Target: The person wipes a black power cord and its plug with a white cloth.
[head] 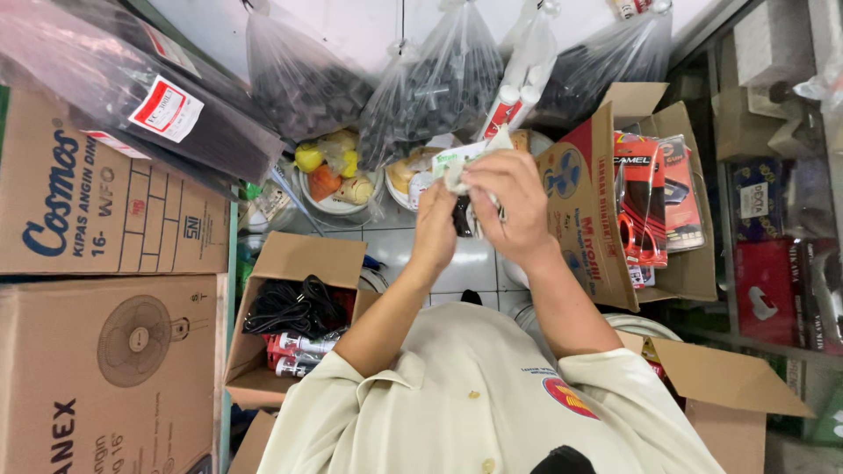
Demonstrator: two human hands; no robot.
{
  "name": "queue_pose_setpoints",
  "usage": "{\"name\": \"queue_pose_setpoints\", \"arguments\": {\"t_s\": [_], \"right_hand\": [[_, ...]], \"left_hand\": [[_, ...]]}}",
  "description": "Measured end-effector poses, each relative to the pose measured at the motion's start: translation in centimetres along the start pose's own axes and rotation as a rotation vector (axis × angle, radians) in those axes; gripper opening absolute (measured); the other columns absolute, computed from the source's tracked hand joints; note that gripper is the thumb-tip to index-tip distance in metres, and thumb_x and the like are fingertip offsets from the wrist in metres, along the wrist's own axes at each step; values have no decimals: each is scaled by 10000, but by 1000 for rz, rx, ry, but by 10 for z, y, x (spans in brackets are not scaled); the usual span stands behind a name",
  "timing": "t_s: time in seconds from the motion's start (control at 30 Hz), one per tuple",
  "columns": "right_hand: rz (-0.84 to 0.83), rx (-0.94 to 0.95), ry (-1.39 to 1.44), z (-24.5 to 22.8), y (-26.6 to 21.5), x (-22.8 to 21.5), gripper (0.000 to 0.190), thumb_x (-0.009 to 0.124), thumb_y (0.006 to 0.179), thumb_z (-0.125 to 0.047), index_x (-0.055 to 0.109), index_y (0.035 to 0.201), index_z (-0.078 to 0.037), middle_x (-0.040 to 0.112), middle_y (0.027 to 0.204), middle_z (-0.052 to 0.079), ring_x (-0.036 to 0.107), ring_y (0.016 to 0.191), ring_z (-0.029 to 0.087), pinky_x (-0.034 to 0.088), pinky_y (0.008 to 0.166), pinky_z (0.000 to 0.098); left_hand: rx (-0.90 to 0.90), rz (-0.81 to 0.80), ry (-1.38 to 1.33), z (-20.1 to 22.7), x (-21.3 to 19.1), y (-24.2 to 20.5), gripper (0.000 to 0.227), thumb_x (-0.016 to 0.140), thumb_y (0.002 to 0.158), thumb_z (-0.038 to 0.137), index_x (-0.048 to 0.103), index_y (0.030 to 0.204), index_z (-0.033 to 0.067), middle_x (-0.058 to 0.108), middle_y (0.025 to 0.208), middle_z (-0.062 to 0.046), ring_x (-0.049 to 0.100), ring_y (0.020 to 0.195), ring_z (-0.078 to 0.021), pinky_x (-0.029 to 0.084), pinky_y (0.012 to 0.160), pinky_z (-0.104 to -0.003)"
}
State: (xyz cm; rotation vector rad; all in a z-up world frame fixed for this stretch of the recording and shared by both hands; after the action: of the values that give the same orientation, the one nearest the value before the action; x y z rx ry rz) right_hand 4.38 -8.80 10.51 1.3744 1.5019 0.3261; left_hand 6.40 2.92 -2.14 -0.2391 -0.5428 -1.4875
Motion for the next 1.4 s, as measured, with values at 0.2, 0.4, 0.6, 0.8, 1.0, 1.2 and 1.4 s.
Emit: {"name": "queue_pose_setpoints", "arguments": {"t_s": [0.2,0.4,0.6,0.8,1.0,1.2,1.4], "right_hand": [[178,406,22,43,-8,-18,135,671,962,17,660,1091,-22,666,1090,121,657,1021,269,525,938,362],[-4,188,95,18,-24,-6,158,711,891,3,667,1041,-16,656,1089,148,649,1042,251,520,929,330],[134,498,301,71,-42,-28,160,702,956,-49,637,1101,-30,610,1136,94,604,1065,199,496,967,323],[-195,360,759,51,-52,-16,420,766,916,-255,635,1236,-17,489,1507,159,490,1376,250,375,1166,372],[-258,353,842,53,-42,-14,591,764,925,-370,624,1356,10,487,1524,156,465,1438,264,340,1230,389],[-190,347,921,62,-27,-9,684,785,931,-370,586,1424,61,461,1529,119,506,1323,200,381,1143,331],[-104,407,1052,62,-12,2,731,808,918,-349,553,1459,73,469,1515,105,588,1062,127,464,959,270]], "left_hand": [[-217,19,-67,-12,-30,-10,437,470,1081,365,678,1031,-16,663,835,-24,578,700,-102,476,620,-280],[-73,-87,137,-41,-20,-7,429,501,1135,366,657,966,4,610,859,8,500,773,-74,420,663,-269],[-190,25,13,-58,-38,-19,384,535,1087,325,686,1066,-28,635,984,-6,531,921,-103,432,848,-291],[-81,-234,-116,0,1,-5,521,417,1129,321,568,1396,-101,559,1441,-189,508,1345,-244,350,1181,-375],[135,-370,-24,70,36,4,603,331,1143,352,501,1482,-117,360,1694,-187,373,1571,-316,238,1338,-408],[64,-332,-152,81,48,5,596,339,1148,345,427,1524,-109,307,1715,-190,378,1558,-293,263,1331,-408],[329,-77,-139,94,38,-3,632,509,1072,218,211,1617,101,412,1596,-171,453,1443,-260,323,1251,-404]]}}
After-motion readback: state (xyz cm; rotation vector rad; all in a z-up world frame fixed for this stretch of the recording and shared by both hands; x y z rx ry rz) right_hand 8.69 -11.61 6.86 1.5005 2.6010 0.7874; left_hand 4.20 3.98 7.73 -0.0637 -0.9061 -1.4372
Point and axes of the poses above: each hand's wrist, its own y-axis towards the middle knuckle, its own x-axis out of the palm, z = x × y, the point moved 7 cm from there along y, towards the middle knuckle
